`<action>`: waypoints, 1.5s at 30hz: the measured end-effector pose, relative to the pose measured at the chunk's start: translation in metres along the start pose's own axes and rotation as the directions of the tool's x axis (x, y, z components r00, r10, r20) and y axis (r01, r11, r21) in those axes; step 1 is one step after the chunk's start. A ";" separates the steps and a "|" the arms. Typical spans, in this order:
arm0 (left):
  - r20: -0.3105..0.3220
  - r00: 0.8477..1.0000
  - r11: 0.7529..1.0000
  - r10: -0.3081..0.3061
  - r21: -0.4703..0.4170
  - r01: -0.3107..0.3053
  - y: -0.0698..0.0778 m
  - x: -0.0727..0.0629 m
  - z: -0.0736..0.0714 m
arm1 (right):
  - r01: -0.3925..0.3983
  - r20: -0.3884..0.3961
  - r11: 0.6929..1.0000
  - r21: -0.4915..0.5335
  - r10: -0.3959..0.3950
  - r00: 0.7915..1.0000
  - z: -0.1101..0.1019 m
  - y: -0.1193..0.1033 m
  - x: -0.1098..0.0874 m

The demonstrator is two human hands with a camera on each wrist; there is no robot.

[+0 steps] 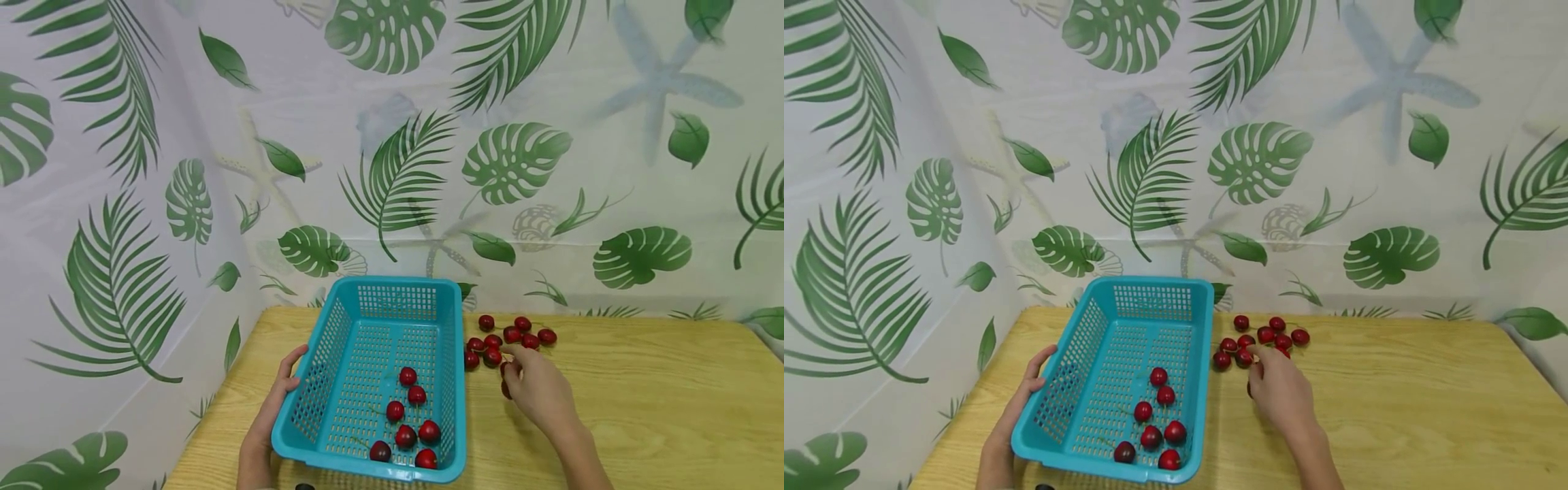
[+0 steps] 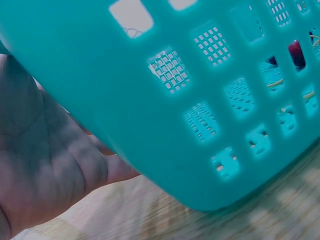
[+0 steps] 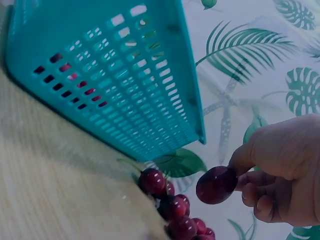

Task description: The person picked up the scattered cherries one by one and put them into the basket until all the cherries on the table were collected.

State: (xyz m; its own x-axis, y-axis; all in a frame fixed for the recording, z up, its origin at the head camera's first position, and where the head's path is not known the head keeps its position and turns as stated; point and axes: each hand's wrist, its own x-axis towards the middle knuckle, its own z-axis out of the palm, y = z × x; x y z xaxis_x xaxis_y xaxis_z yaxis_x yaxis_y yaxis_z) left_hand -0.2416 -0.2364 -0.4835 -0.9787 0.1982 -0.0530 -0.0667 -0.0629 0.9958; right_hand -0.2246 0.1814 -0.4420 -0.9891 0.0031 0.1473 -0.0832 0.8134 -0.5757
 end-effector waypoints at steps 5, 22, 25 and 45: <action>0.001 0.999 0.999 -0.033 -0.016 0.033 0.003 -0.001 -0.001 | 0.048 -0.060 0.999 0.002 -0.047 0.997 -0.006 -0.011 -0.003; -0.006 1.000 0.999 -0.030 -0.014 0.030 0.004 0.003 0.000 | 0.219 -0.230 0.976 0.011 -0.211 0.950 0.008 -0.051 -0.015; 0.009 1.000 1.000 -0.026 -0.017 0.026 0.004 0.003 0.000 | 0.231 -0.261 0.973 -0.021 -0.228 0.938 0.008 -0.053 -0.016; -0.005 1.000 1.000 -0.021 -0.009 0.021 -0.001 0.002 0.000 | 0.363 -0.331 0.932 0.008 -0.340 0.880 0.037 -0.068 -0.023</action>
State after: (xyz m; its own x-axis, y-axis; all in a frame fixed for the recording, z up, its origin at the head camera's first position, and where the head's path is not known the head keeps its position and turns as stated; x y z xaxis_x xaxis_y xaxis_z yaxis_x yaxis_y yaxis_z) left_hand -0.2437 -0.2359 -0.4850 -0.9781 0.1947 -0.0742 -0.0888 -0.0673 0.9938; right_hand -0.2006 0.1041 -0.4359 -0.8020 -0.0815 0.5917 -0.4375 0.7546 -0.4891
